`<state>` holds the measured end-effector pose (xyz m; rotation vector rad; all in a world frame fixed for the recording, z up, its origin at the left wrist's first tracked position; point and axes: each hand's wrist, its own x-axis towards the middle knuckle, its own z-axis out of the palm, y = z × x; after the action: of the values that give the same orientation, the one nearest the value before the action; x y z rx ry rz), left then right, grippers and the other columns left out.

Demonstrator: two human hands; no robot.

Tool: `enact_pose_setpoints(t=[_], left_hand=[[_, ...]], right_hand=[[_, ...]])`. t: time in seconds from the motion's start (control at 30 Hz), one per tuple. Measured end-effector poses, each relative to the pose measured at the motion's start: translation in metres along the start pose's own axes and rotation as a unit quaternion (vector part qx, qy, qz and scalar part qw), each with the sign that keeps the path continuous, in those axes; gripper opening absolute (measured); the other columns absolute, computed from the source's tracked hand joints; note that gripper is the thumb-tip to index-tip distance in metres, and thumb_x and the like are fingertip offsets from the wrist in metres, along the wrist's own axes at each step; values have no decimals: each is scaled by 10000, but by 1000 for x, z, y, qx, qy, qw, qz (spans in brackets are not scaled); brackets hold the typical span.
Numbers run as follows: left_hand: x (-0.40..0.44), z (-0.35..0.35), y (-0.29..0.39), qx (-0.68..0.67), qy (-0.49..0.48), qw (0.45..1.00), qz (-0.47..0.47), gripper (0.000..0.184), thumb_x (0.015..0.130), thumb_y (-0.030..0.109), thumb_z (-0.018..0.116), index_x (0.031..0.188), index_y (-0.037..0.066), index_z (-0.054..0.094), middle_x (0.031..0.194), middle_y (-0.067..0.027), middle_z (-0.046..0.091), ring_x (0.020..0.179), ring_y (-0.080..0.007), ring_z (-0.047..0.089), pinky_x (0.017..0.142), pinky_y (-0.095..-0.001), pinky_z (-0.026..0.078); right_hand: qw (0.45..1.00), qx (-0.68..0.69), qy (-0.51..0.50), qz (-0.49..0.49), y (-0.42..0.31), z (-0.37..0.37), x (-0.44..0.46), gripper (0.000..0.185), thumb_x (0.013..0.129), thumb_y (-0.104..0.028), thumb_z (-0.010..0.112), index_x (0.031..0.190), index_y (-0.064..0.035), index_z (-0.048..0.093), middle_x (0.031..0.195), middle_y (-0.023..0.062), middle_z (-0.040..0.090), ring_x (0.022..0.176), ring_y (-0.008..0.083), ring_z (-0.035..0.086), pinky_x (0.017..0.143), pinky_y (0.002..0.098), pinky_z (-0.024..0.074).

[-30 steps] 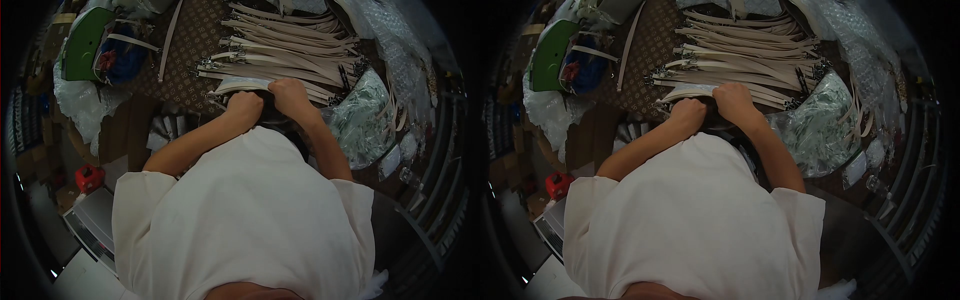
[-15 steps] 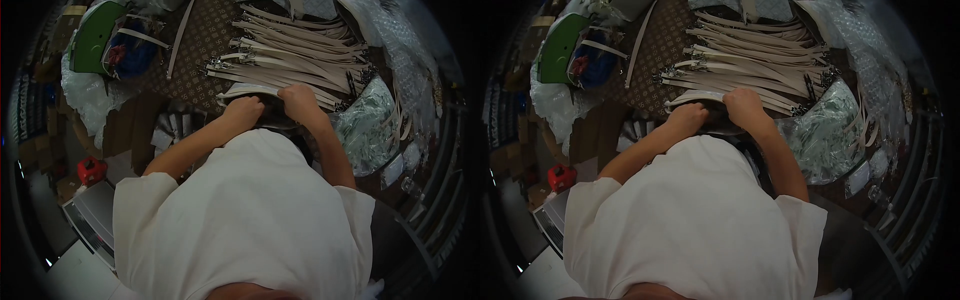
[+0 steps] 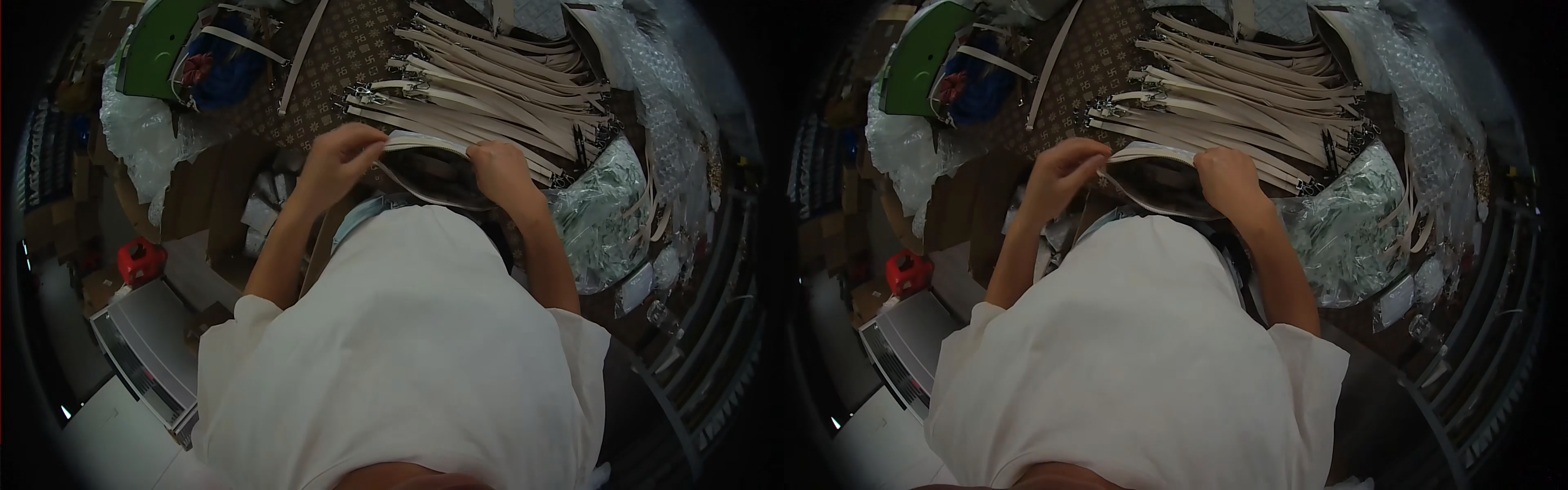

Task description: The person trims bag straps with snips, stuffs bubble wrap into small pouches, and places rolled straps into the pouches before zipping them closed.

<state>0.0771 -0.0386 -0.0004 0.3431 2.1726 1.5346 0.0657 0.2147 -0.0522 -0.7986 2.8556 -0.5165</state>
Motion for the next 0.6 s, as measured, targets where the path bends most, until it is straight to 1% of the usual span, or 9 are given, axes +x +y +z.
enact_pose_setpoints(t=[0.03, 0.07, 0.1, 0.13, 0.2, 0.33, 0.4, 0.5, 0.6], left_hand=[[-2, -8, -11, 63, 81, 995, -15, 187, 837, 98, 534, 974, 4, 620, 947, -108, 611, 815, -199, 590, 701, -271, 472], [-4, -15, -23, 126, 165, 978, -30, 202, 835, 87, 550, 1015, 23, 613, 937, -83, 614, 802, -156, 582, 711, -248, 467], [-6, -17, -42, 204, 131, 970, 16, 220, 818, 55, 573, 1031, 6, 598, 843, -57, 619, 734, -104, 568, 680, -224, 470], [-9, -15, -47, 203, 138, 969, 14, 220, 818, 55, 573, 1031, 6, 598, 843, -57, 619, 734, -104, 568, 680, -224, 470], [-11, -7, -51, -117, 71, 982, -132, 246, 841, 74, 560, 1075, 2, 579, 867, -50, 617, 766, -77, 569, 682, -205, 468], [-16, -7, -60, -128, 124, 979, -99, 222, 840, 86, 567, 1046, 6, 590, 860, -38, 616, 762, -70, 567, 670, -205, 469], [-17, -4, -56, -131, 187, 971, -69, 193, 826, 75, 581, 1003, 0, 596, 811, -42, 612, 694, -64, 556, 628, -186, 462], [-22, -12, -38, -216, 181, 951, -125, 190, 838, 87, 571, 999, -10, 594, 801, -45, 615, 689, -66, 559, 621, -183, 461], [-22, -17, -35, -205, 169, 956, -127, 183, 845, 93, 563, 983, -20, 600, 783, -46, 618, 692, -78, 568, 623, -196, 465]], right_hand=[[1000, 0, -2, -5, -3, 0, 2, 74, 661, -21, 564, 728, -5, 592, 693, 137, 578, 670, 327, 568, 631, 399, 464], [994, 24, 94, -41, -10, 1, 7, 100, 675, -47, 595, 764, -1, 597, 712, 132, 575, 662, 326, 564, 625, 397, 463], [978, 49, 189, -76, -17, 1, 12, 136, 689, -72, 626, 800, 2, 602, 732, 126, 573, 654, 324, 560, 619, 395, 461], [978, 49, 187, -83, -28, -4, 17, 136, 689, -72, 626, 800, 2, 602, 732, 126, 573, 654, 324, 560, 619, 395, 461], [956, 176, 205, -114, -54, -17, 29, 245, 696, -118, 671, 898, -1, 595, 747, 119, 566, 641, 305, 555, 592, 377, 457], [955, 249, 111, -114, -81, 7, 44, 249, 702, -116, 665, 910, -12, 576, 716, 113, 563, 620, 285, 557, 565, 357, 450], [965, 230, 74, -99, -86, 20, 53, 245, 711, -190, 679, 834, -17, 558, 682, 103, 560, 603, 270, 561, 555, 349, 451], [975, 182, 92, -85, -100, 19, 58, 315, 714, -295, 681, 749, -23, 525, 655, 99, 561, 581, 275, 569, 533, 352, 458], [989, 124, 67, -38, -111, 19, 61, 382, 713, -376, 669, 718, -29, 510, 650, 108, 565, 572, 277, 579, 509, 351, 466]])
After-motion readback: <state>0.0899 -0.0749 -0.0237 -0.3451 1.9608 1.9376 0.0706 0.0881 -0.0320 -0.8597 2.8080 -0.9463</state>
